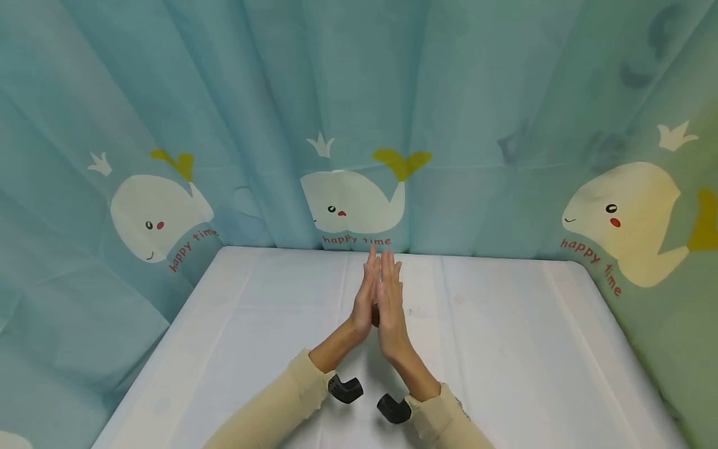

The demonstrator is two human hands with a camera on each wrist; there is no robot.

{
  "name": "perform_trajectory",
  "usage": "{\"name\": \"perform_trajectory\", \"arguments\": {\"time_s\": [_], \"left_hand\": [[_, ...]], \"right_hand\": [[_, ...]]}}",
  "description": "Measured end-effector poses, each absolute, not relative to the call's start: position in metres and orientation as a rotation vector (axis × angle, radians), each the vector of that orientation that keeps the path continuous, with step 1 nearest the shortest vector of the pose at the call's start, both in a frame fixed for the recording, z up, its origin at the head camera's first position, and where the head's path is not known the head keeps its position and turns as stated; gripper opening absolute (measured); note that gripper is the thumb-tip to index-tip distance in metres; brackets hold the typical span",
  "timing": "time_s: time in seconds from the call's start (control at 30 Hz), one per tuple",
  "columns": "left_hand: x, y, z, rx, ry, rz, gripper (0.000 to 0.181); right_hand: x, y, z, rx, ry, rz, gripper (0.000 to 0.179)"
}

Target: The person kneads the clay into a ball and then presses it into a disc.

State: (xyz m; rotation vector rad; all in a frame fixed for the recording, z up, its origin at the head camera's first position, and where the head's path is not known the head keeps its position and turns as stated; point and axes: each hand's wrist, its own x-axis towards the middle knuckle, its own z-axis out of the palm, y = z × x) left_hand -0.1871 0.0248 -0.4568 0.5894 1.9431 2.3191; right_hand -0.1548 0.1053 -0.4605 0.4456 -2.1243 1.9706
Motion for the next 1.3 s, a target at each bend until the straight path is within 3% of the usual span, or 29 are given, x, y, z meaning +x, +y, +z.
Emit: {"name": "perform_trajectory", "arguments": {"time_s": [0.2, 0.43, 0.67, 0.93, 1.07, 1.3], "left_hand": [[-0.183, 0.026, -0.451, 0.741, 1.947, 2.306, 0.065], [-0.187, 0.022, -0.469, 0.654, 2.025, 2.251, 0.063], [-0.176, 0.026, -0.462, 0.707, 1.89, 2.273, 0.066], [-0.188, 0.022, -0.468, 0.657, 1.997, 2.325, 0.061], [-0.179, 0.025, -0.47, 0.749, 1.997, 2.254, 0.064], [-0.18, 0.022, -0.454, 0.856, 2.072, 2.25, 0.067]], "right_hand": [[-0.178, 0.116, -0.463, 0.35, -2.111, 2.004, 0.055], [-0.151, 0.102, -0.47, 0.414, -2.129, 1.995, 0.057], [-0.177, 0.118, -0.463, 0.336, -2.065, 2.024, 0.053], [-0.15, 0.101, -0.463, 0.453, -2.052, 2.049, 0.055], [-0.162, 0.109, -0.454, 0.377, -2.009, 2.079, 0.055], [-0.167, 0.11, -0.481, 0.333, -1.961, 2.275, 0.055]]}}
